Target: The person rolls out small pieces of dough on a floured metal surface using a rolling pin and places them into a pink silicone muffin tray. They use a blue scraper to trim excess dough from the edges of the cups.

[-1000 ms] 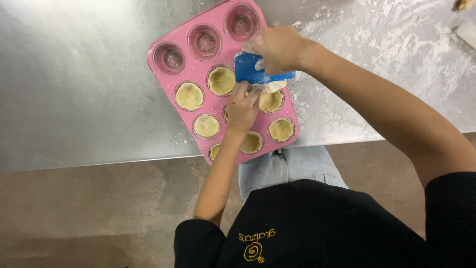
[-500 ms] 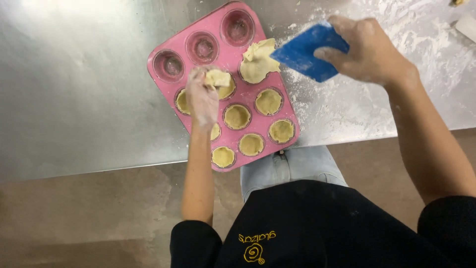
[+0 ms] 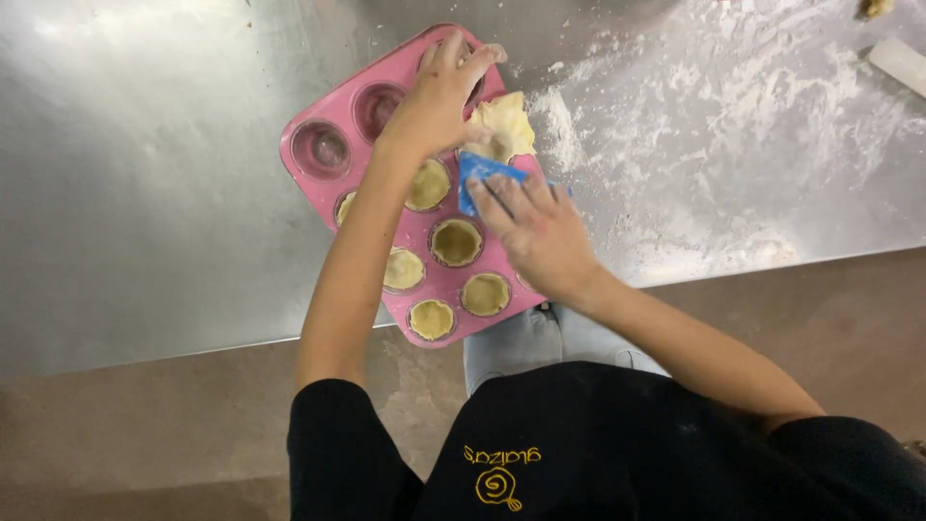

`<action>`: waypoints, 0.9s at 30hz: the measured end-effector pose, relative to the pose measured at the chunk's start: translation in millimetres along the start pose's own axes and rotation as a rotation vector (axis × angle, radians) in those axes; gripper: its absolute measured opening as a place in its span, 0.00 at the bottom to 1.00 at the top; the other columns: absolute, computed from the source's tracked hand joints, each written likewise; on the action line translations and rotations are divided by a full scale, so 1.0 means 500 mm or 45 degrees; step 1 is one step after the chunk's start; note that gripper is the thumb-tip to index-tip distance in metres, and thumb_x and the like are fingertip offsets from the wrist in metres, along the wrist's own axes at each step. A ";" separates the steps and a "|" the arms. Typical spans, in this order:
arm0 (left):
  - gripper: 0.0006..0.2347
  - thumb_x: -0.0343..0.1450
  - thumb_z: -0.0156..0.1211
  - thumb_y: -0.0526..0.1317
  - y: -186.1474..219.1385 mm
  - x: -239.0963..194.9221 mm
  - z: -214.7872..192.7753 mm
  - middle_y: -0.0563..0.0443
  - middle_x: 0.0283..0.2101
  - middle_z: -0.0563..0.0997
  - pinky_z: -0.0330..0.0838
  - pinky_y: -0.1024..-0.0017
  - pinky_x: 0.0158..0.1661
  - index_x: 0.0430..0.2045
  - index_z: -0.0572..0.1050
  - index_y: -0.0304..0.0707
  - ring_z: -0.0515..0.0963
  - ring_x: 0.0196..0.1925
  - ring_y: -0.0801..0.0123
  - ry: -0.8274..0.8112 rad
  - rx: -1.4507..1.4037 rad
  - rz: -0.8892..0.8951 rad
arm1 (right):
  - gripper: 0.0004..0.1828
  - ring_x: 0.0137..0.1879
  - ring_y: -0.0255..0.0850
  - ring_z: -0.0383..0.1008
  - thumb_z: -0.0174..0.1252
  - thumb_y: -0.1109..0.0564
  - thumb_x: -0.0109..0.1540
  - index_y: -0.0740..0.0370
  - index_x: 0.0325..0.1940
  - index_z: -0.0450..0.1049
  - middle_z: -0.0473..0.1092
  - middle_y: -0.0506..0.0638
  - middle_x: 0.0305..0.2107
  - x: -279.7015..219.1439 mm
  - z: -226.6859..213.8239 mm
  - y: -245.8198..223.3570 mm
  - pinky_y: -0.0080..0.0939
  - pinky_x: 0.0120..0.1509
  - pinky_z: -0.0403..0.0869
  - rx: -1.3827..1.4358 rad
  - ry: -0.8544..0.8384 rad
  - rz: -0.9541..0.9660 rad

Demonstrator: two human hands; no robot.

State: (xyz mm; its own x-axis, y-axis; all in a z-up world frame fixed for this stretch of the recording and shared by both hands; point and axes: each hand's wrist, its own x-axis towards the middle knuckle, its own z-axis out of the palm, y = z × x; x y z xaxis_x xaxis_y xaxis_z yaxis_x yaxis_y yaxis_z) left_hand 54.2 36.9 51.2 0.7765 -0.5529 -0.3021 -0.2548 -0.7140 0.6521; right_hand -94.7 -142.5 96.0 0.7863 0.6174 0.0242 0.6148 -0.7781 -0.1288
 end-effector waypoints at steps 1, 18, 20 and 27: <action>0.37 0.59 0.79 0.34 -0.009 0.005 0.003 0.39 0.54 0.62 0.70 0.46 0.54 0.63 0.63 0.44 0.65 0.57 0.45 -0.004 0.002 0.001 | 0.35 0.52 0.47 0.67 0.50 0.70 0.61 0.57 0.73 0.60 0.69 0.54 0.56 0.007 -0.004 -0.009 0.44 0.42 0.67 0.002 0.001 0.004; 0.17 0.75 0.60 0.49 -0.046 0.042 0.009 0.47 0.45 0.72 0.73 0.62 0.47 0.51 0.80 0.36 0.78 0.45 0.57 -0.058 -0.352 0.112 | 0.26 0.59 0.53 0.73 0.53 0.65 0.67 0.59 0.70 0.63 0.69 0.54 0.59 0.083 0.051 -0.055 0.49 0.55 0.77 -0.029 0.258 0.123; 0.18 0.75 0.59 0.50 -0.049 0.045 0.010 0.47 0.44 0.72 0.73 0.62 0.46 0.51 0.80 0.36 0.78 0.44 0.58 -0.065 -0.346 0.128 | 0.24 0.58 0.53 0.73 0.52 0.64 0.68 0.59 0.70 0.63 0.69 0.54 0.58 0.091 0.050 -0.048 0.50 0.56 0.77 -0.016 0.263 0.112; 0.17 0.75 0.61 0.48 -0.060 0.049 0.015 0.51 0.39 0.67 0.72 0.64 0.43 0.52 0.81 0.38 0.75 0.40 0.62 -0.093 -0.353 0.142 | 0.30 0.61 0.57 0.75 0.57 0.64 0.66 0.55 0.72 0.63 0.69 0.52 0.60 0.091 0.096 -0.027 0.56 0.61 0.79 -0.103 0.170 0.050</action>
State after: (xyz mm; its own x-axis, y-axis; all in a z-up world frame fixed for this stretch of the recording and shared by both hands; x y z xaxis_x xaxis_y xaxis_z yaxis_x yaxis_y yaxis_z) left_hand 76.6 41.7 18.9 0.7066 -0.6580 -0.2602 -0.1615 -0.5080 0.8461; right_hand -70.5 -98.3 51.5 0.8078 0.5692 0.1533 0.5818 -0.8116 -0.0525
